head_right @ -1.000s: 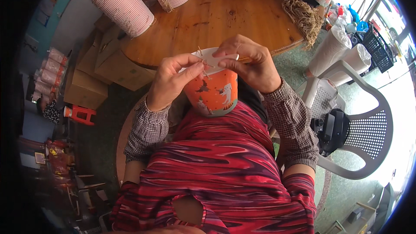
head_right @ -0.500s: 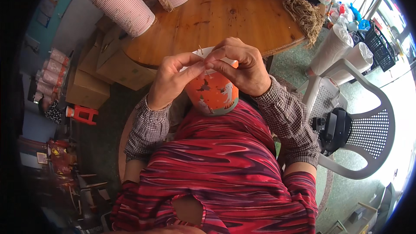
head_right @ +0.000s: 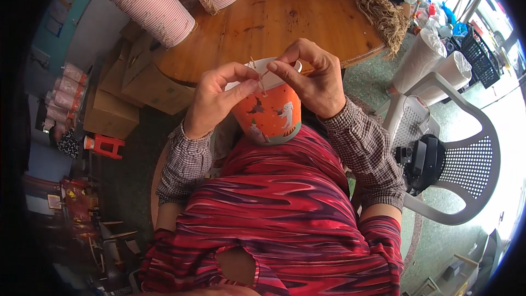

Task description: Attaching string handles to small paper buckets by threading them through holes.

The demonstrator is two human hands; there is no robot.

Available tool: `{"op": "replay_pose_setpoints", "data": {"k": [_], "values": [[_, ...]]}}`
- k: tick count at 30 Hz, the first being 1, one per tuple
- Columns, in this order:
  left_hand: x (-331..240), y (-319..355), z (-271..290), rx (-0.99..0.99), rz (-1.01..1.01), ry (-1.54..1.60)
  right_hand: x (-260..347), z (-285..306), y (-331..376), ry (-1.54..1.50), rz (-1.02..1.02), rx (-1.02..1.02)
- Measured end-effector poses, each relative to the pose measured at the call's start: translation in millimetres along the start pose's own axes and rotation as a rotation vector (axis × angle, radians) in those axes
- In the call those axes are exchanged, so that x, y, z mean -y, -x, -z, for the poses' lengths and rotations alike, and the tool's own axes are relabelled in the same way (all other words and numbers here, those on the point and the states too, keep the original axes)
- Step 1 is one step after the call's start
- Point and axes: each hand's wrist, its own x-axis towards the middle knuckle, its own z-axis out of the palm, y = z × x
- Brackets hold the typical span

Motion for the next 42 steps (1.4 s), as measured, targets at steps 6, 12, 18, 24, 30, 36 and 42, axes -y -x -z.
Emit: {"op": "replay_pose_setpoints", "data": {"k": [6,12,18,24,30,36,42], "values": [[2.4,0.3,2.6,-0.011,-0.099,-0.146,4.8,8.5,-1.3,0.045,-0.033,-0.113],[-4.1,1.6,1.3,-0.042,-0.121,-0.177,27.5,21.6,-1.6,0.564,0.333,0.246],[-13.8,1.9,-7.4,-0.009,0.004,0.144,30.5,-2.5,1.6,0.133,0.188,0.172],[-15.2,4.3,-7.4,0.052,0.106,0.243,17.6,-5.2,-4.5,0.029,0.092,0.108],[-9.1,4.4,-9.8,0.014,0.061,0.259,10.4,-3.5,2.9,-0.247,-0.254,0.14],[-7.2,5.2,-10.4,-0.058,0.038,0.23,12.2,-4.4,9.1,-0.425,-0.306,0.184],[-3.8,4.5,-11.7,-0.074,0.001,0.197,5.8,-5.9,12.0,-0.228,-0.234,0.163]]}}
